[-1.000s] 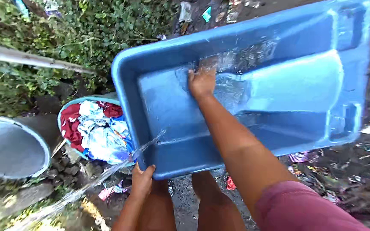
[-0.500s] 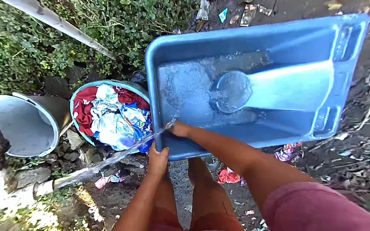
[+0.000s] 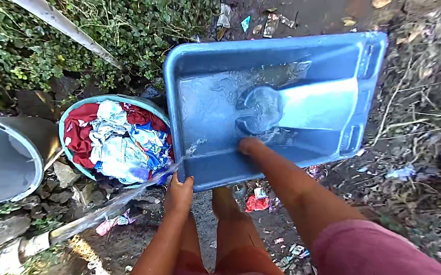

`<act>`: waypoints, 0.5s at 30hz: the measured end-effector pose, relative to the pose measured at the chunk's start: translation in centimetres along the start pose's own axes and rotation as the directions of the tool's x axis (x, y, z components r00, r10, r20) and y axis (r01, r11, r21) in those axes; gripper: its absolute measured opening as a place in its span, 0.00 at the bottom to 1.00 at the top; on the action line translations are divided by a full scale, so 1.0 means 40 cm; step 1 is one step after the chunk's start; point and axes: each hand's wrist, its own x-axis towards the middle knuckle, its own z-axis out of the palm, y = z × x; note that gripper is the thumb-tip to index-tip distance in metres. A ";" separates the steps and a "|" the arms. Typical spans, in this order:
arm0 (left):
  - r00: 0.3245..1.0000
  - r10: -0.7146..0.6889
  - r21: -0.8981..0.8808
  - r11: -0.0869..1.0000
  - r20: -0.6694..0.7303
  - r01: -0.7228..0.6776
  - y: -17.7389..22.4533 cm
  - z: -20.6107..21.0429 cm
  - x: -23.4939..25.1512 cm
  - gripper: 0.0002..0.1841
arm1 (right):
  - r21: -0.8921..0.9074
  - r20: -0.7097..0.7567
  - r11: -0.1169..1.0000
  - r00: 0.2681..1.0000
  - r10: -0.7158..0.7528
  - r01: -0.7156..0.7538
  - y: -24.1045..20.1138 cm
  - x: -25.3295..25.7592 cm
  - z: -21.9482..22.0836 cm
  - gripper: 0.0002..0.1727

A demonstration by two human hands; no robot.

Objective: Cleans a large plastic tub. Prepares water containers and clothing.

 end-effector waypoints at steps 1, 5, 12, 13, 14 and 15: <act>1.000 0.002 -0.008 1.000 -0.010 -0.002 0.004 0.006 0.000 0.32 | 0.037 -0.007 0.998 0.999 -0.040 0.041 -0.050 -0.015 0.001 0.21; 1.000 0.005 0.016 1.000 -0.010 -0.005 0.014 0.008 -0.005 0.31 | 0.171 -0.030 0.887 0.902 -0.431 0.430 -0.317 -0.041 0.028 0.22; 0.999 0.036 -0.079 0.996 0.032 -0.033 0.022 0.007 -0.009 0.30 | 0.056 -0.020 0.908 0.909 -0.416 0.416 -0.176 0.051 0.022 0.19; 0.999 0.044 -0.089 0.995 0.028 -0.041 0.019 0.009 -0.008 0.30 | 0.061 -0.020 0.934 0.936 -0.352 0.353 -0.169 0.037 0.018 0.19; 0.999 0.045 -0.092 0.995 0.022 -0.043 0.017 0.011 -0.009 0.30 | 0.099 -0.025 0.946 0.951 -0.307 0.308 -0.191 -0.001 0.014 0.18; 0.999 0.048 -0.089 0.995 0.018 -0.046 0.016 0.012 -0.009 0.30 | 0.136 -0.031 0.938 0.948 -0.316 0.317 -0.232 -0.034 0.015 0.19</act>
